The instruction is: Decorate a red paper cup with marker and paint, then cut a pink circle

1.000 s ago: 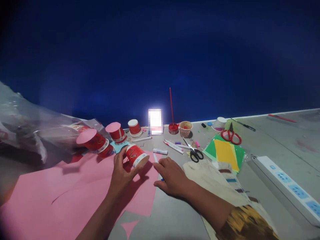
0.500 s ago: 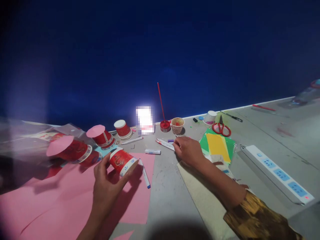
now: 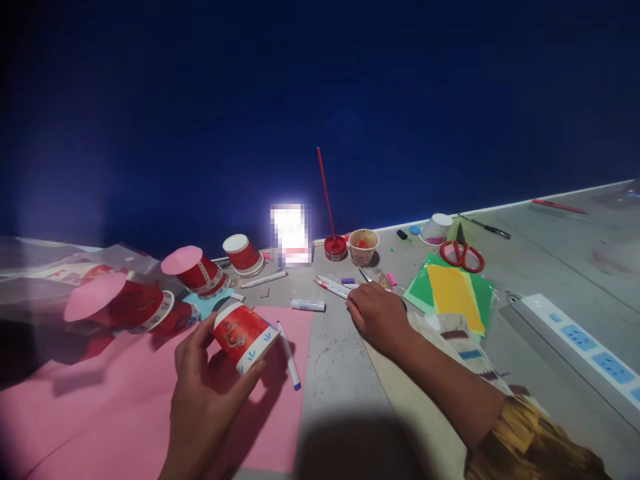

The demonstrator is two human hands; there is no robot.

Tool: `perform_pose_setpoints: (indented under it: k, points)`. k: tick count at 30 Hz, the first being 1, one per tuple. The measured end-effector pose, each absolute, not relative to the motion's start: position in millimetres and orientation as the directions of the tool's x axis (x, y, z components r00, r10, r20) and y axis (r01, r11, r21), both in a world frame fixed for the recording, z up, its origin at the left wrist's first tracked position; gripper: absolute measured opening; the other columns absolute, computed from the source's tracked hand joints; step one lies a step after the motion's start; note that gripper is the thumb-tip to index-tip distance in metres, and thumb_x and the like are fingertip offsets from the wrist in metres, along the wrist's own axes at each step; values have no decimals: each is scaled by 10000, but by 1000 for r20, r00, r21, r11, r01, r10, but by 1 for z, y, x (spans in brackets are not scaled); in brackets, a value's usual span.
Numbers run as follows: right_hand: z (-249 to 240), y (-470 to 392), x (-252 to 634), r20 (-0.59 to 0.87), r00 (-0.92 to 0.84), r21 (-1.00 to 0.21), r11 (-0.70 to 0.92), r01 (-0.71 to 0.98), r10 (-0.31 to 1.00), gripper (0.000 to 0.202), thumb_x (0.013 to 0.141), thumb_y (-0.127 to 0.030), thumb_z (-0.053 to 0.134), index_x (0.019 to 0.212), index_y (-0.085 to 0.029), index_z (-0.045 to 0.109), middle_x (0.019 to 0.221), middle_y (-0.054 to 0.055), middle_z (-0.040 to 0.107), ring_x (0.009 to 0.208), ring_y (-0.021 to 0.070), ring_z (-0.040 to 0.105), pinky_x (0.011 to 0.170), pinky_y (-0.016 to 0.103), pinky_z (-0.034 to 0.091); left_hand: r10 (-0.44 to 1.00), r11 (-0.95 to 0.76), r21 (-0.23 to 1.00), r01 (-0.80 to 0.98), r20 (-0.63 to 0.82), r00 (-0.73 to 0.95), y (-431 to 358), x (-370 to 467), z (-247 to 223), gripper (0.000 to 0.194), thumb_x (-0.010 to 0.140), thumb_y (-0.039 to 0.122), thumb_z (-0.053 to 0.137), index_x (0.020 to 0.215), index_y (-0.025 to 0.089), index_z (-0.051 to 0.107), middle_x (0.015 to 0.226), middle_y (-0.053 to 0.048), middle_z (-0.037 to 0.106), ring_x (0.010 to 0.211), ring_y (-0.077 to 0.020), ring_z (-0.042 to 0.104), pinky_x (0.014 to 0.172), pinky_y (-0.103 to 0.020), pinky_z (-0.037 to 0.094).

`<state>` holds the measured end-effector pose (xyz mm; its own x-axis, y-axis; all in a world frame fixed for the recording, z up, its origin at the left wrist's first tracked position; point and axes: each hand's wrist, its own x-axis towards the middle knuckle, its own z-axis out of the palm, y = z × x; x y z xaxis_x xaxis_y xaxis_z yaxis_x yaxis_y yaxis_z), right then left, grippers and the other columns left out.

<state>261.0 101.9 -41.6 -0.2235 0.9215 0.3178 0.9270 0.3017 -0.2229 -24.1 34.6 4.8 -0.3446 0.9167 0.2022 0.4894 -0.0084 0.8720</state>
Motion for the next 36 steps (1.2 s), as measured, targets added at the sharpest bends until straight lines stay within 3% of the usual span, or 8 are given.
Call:
perform_pose_setpoints:
  k: [12, 19, 21, 23, 25, 28, 32, 36]
  points:
    - [-39, 108, 249, 146, -158, -119, 176, 977, 977, 117, 1011, -298, 681, 968, -199, 726, 1025, 87, 742, 1013, 273, 652, 731, 339, 376, 925, 80, 916, 394, 78, -371, 28, -23, 13, 898, 751, 639, 847, 1523, 331, 506, 1548, -92, 473, 1296, -391, 621, 1217, -677, 426]
    - [-38, 110, 248, 121, -187, -76, 197, 977, 975, 142, 1012, -284, 665, 953, -169, 725, 1020, 120, 739, 1017, 303, 654, 783, 372, 416, 937, 27, 883, 469, 141, -320, 30, -24, 8, 845, 769, 597, 830, 1506, 323, 520, 1515, -98, 516, 1351, -402, 593, 1131, -640, 541]
    - [-38, 110, 249, 155, -174, -135, 195, 971, 972, 153, 1013, -275, 645, 928, -171, 719, 989, 125, 740, 1003, 308, 656, 789, 381, 424, 939, -13, 895, 447, 165, -303, 31, -26, 3, 815, 776, 565, 835, 1494, 335, 523, 1525, -93, 518, 1364, -388, 590, 1132, -621, 549]
    - [-37, 106, 250, 210, -127, -304, 188, 934, 970, 173, 1009, -298, 623, 909, -187, 710, 933, 111, 737, 951, 298, 661, 776, 383, 432, 945, -43, 908, 416, 172, -278, 33, -29, -1, 788, 781, 527, 844, 1478, 346, 524, 1524, -90, 526, 1347, -369, 609, 1125, -605, 560]
    - [-37, 101, 250, 222, -38, -574, 161, 803, 974, 203, 1003, -367, 604, 930, -208, 708, 859, 77, 728, 849, 267, 663, 733, 372, 444, 959, -59, 923, 380, 158, -234, 35, -32, -3, 775, 781, 479, 859, 1466, 351, 518, 1520, -92, 526, 1319, -344, 635, 1113, -575, 575]
    - [-39, 94, 250, 39, 67, -929, 12, 369, 997, 330, 987, -507, 613, 1138, -226, 698, 825, 41, 736, 718, 221, 670, 637, 333, 473, 967, -61, 941, 334, 139, -215, 37, -32, -1, 768, 760, 427, 877, 1436, 333, 526, 1501, -101, 519, 1295, -325, 652, 1080, -529, 602]
    - [-39, 94, 250, -131, 102, -991, -127, -51, 986, 485, 793, -578, 849, 1081, -202, 745, 726, 19, 698, 630, 168, 605, 595, 296, 474, 960, -75, 958, 278, 144, -238, 37, -26, 4, 734, 738, 401, 857, 1396, 322, 543, 1437, -95, 541, 1229, -308, 675, 1037, -514, 621]
    - [-28, 95, 249, -242, 52, -918, -211, -336, 969, 485, 608, -464, 1009, 930, -185, 776, 639, -3, 626, 567, 123, 521, 521, 245, 403, 962, -64, 967, 246, 125, -243, 37, -24, 7, 738, 725, 373, 853, 1390, 324, 539, 1418, -86, 546, 1194, -294, 684, 1021, -502, 622]
